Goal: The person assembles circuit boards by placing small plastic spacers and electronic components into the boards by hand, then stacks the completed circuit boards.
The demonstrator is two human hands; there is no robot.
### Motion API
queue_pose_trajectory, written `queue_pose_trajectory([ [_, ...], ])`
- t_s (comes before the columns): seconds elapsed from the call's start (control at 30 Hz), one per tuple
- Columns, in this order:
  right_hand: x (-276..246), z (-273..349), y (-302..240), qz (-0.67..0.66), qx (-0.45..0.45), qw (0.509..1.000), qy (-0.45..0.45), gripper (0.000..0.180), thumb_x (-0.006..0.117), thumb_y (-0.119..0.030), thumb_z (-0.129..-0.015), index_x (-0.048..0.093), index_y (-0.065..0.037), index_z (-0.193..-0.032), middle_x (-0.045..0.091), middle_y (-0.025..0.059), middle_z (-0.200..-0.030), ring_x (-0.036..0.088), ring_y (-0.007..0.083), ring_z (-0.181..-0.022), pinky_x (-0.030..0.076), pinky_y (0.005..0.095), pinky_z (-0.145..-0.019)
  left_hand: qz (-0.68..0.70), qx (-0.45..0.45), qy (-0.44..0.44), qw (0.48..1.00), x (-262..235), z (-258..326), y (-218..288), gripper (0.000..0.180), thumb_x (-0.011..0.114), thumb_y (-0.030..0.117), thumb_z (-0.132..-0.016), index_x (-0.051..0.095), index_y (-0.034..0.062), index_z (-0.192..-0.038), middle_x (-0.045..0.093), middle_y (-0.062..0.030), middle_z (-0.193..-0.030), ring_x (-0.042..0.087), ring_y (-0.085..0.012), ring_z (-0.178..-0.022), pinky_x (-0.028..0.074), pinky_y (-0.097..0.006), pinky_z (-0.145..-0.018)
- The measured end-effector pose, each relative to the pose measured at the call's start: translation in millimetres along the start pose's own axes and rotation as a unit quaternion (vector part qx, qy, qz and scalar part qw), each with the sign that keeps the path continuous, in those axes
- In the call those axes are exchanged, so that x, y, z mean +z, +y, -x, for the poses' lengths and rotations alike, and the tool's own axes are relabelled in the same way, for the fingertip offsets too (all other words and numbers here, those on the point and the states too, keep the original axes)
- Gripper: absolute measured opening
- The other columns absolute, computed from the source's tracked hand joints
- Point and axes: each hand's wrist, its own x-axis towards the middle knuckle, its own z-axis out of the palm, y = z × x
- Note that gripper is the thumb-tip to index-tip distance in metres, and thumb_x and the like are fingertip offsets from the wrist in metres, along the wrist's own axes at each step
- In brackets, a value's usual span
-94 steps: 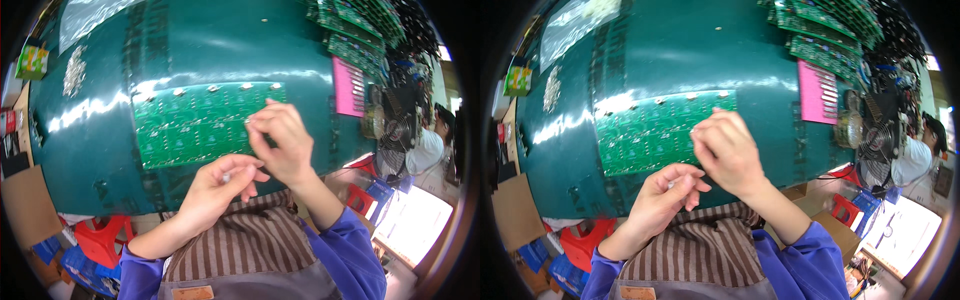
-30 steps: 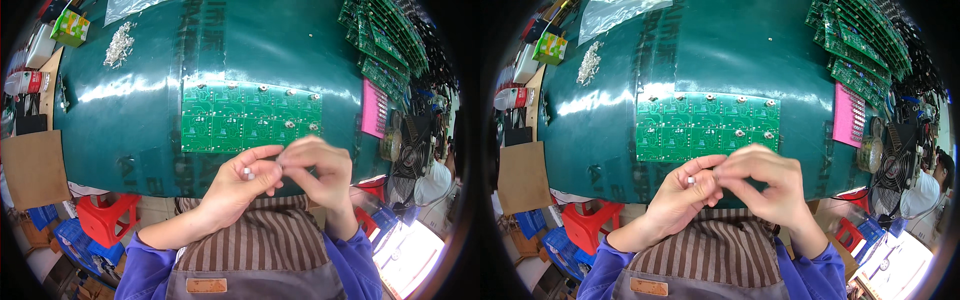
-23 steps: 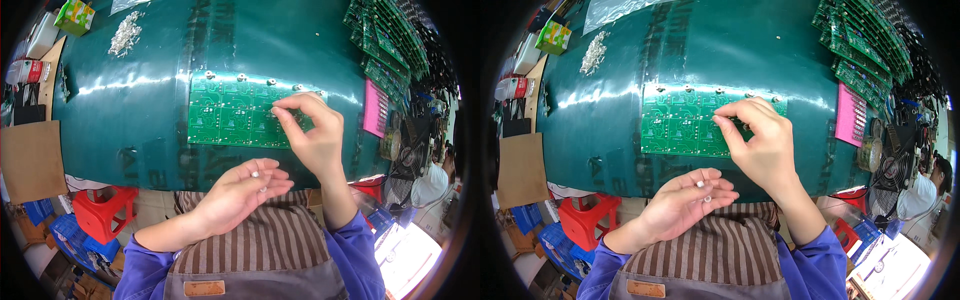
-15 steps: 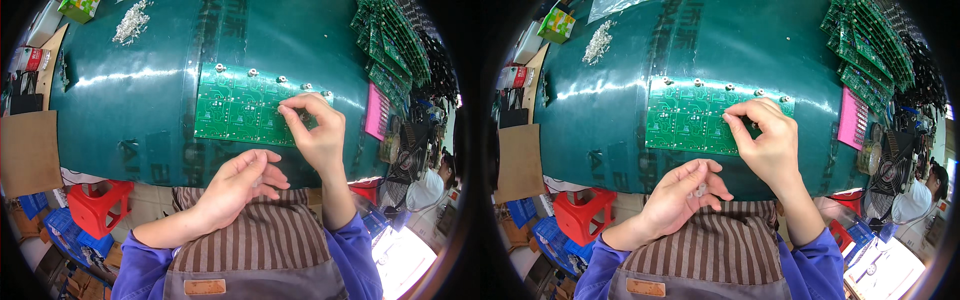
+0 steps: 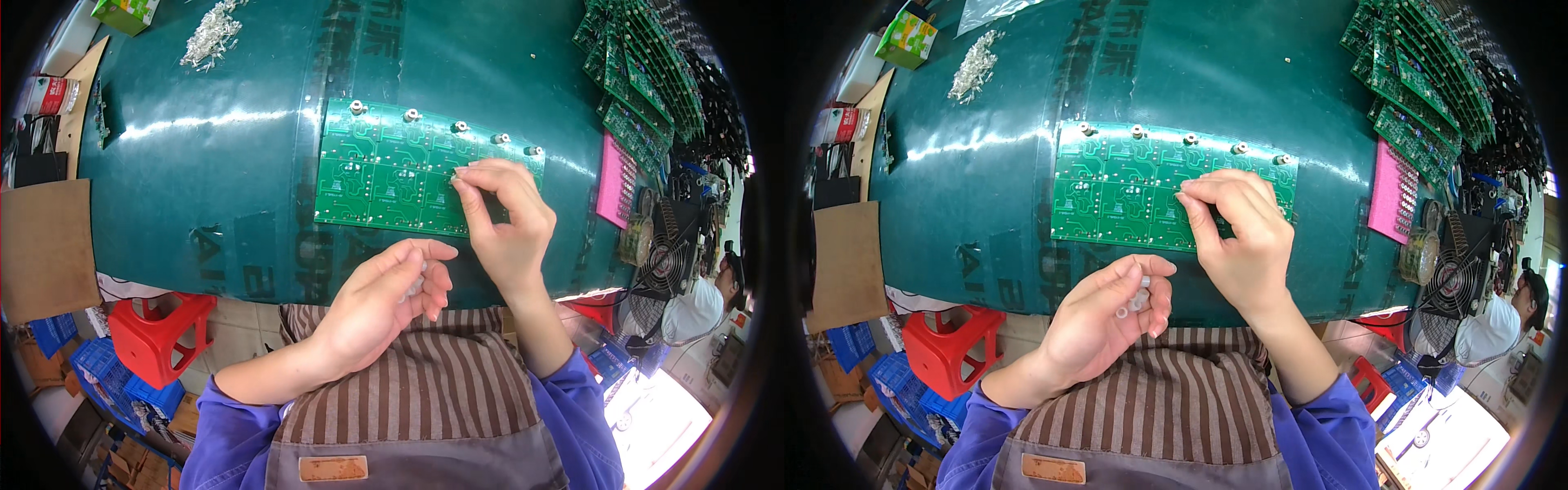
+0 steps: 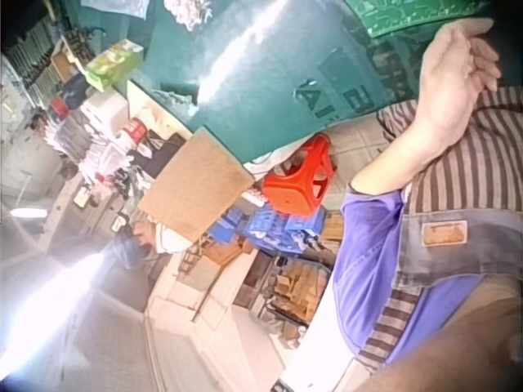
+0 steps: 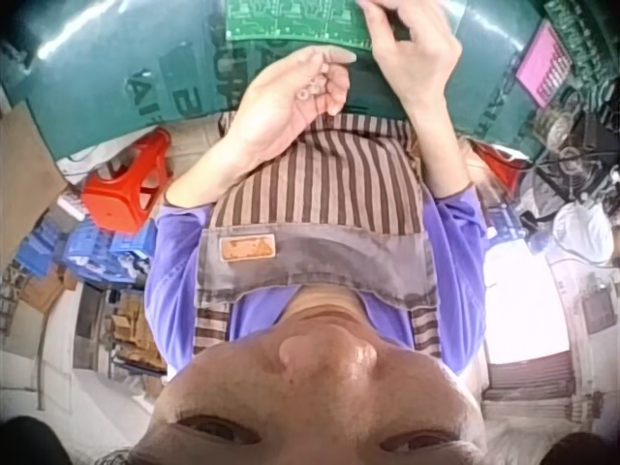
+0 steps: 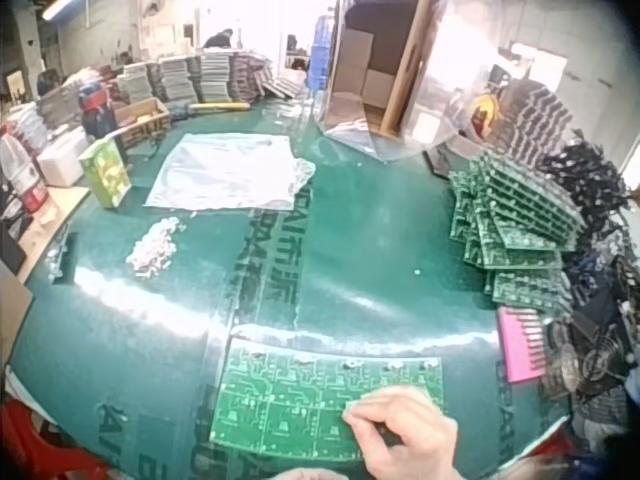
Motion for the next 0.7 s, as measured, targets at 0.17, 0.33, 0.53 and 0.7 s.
queue_pose_trajectory([
  [0.17,2.0,2.3,0.5,0.022,0.004,0.999,0.026,0.01,0.071,-0.001,-0.07,0.064,-0.005,-0.076,0.065,0.0053,-0.076,0.062,0.0195,-0.075,0.047,0.0287,-0.066,-0.047,-0.012,-0.036,0.998,-1.9,-0.3,-0.4,0.025,0.038,0.018,-0.098,0.048,0.0021,-0.113,0.057,-0.0077,-0.087,0.05,-0.012,-0.072,0.042,-0.025,-0.066],
  [0.33,-0.3,-0.7,2.8,0.019,-0.029,0.999,0.001,0.011,0.07,-0.001,-0.07,0.063,-0.005,-0.078,0.064,0.0051,-0.076,0.062,0.0207,-0.075,0.048,0.0298,-0.066,-0.048,0.005,-0.044,0.998,-1.9,-0.6,-1.9,0.021,0.04,0.018,-0.097,0.048,0.0056,-0.111,0.06,-0.0116,-0.095,0.051,-0.011,-0.072,0.043,-0.025,-0.067],
  [0.53,-3.5,-6.1,-2.4,0.017,-0.021,0.999,-0.032,0.01,0.068,0.004,-0.071,0.063,-0.001,-0.078,0.065,0.0082,-0.078,0.062,0.0195,-0.074,0.049,0.0268,-0.062,-0.06,-0.001,-0.055,0.997,-2.5,-1.8,-2.8,0.02,0.04,0.02,-0.098,0.049,0.0067,-0.11,0.061,-0.0131,-0.098,0.052,-0.0101,-0.072,0.043,-0.025,-0.067],
  [0.7,-1.2,-4.4,-0.1,0.006,-0.009,1.0,-0.017,0.01,0.069,0.001,-0.071,0.063,-0.003,-0.077,0.064,0.0062,-0.075,0.062,0.0212,-0.073,0.049,0.0294,-0.062,-0.069,-0.001,-0.058,0.996,-2.1,-2.9,-1.4,0.019,0.04,0.02,-0.098,0.049,0.0073,-0.109,0.061,-0.0131,-0.099,0.051,-0.0093,-0.072,0.043,-0.024,-0.067],
])
